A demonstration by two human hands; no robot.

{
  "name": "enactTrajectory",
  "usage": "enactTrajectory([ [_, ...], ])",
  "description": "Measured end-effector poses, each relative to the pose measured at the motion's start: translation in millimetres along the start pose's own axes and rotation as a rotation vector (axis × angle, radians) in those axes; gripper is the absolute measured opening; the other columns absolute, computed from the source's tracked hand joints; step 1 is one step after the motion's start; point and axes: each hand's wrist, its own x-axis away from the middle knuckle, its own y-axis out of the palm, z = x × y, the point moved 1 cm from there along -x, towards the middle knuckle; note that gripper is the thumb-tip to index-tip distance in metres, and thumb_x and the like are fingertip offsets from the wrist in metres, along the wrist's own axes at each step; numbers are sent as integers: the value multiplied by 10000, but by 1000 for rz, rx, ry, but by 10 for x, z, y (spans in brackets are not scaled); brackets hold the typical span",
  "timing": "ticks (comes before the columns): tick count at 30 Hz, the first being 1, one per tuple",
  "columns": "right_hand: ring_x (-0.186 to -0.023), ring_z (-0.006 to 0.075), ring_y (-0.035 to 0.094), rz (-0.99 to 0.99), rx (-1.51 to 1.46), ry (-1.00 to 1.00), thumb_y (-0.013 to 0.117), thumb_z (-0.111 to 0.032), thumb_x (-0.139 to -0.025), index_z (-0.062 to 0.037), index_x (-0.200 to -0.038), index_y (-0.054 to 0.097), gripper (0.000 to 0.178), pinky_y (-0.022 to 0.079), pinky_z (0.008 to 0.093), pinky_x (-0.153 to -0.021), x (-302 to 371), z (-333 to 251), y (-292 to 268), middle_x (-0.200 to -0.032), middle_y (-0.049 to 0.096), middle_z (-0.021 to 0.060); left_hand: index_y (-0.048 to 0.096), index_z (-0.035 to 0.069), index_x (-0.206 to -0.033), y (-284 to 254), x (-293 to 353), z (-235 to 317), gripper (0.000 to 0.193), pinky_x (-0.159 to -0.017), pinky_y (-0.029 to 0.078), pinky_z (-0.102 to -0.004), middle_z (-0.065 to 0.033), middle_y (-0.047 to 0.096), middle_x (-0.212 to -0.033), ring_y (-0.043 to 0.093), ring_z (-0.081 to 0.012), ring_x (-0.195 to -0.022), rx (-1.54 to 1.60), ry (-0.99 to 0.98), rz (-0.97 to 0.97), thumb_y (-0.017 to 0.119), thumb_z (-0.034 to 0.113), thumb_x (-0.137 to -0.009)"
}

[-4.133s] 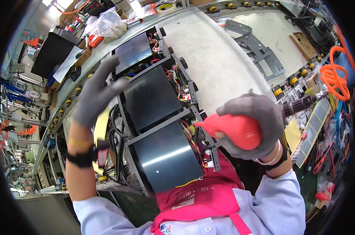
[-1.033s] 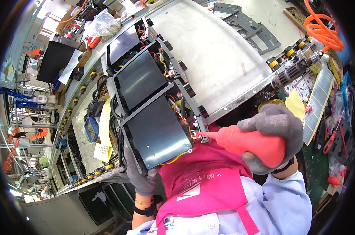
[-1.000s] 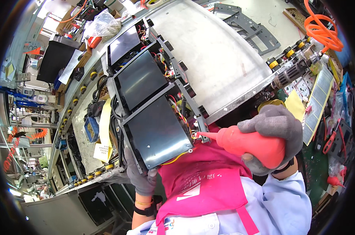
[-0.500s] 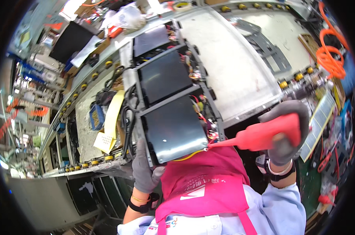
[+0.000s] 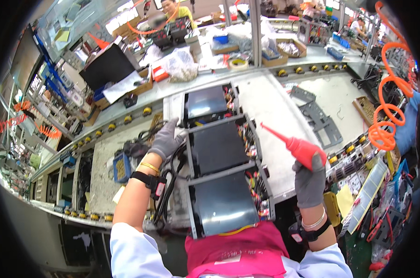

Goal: Assembling internal parts of electronic units, applying labels, and using an electric screwdriver.

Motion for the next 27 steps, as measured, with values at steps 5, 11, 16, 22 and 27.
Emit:
enactTrajectory([
  [5,-735,174,606,43,-6,12,678,-299,-876,-64,-1177,514,415,516,317,-615,-236,60,-38,-956,618,82,390,50,-1370,298,-377,-157,720,-805,479,-457,-250,639,-997,612,-401,-970,-202,-19,-66,520,562,-880],
  [11,-761,188,616,0,-10,5,675,-222,-869,-54,-1201,488,417,528,330,-638,-550,192,40,-1001,609,97,216,108,-1459,523,-494,-462,718,-586,467,-486,-241,629,-752,619,-431,-679,30,48,-5,541,434,-909],
  [16,-796,180,606,-109,232,-154,645,-131,-845,-42,-1226,452,436,521,313,-655,-907,88,161,-1089,595,118,618,64,-998,-21,-1070,-176,351,-443,424,-342,-64,544,-568,505,-177,-451,604,-282,-273,528,391,-905],
  [22,-810,144,588,-172,379,-338,622,-101,-845,-69,-1278,430,474,491,249,-615,-1309,46,699,-1178,573,139,560,124,-812,-26,-1408,-547,378,-403,332,-311,-24,479,-514,435,-148,-421,715,-697,-409,451,473,-907],
  [27,-888,149,595,-374,691,-445,670,-51,-796,-58,-1194,495,435,500,251,-665,-1686,299,1103,-1133,602,125,592,14,-867,369,-1510,-853,489,-504,420,-377,-109,541,-560,552,-230,-508,439,-412,-104,422,469,-924],
])
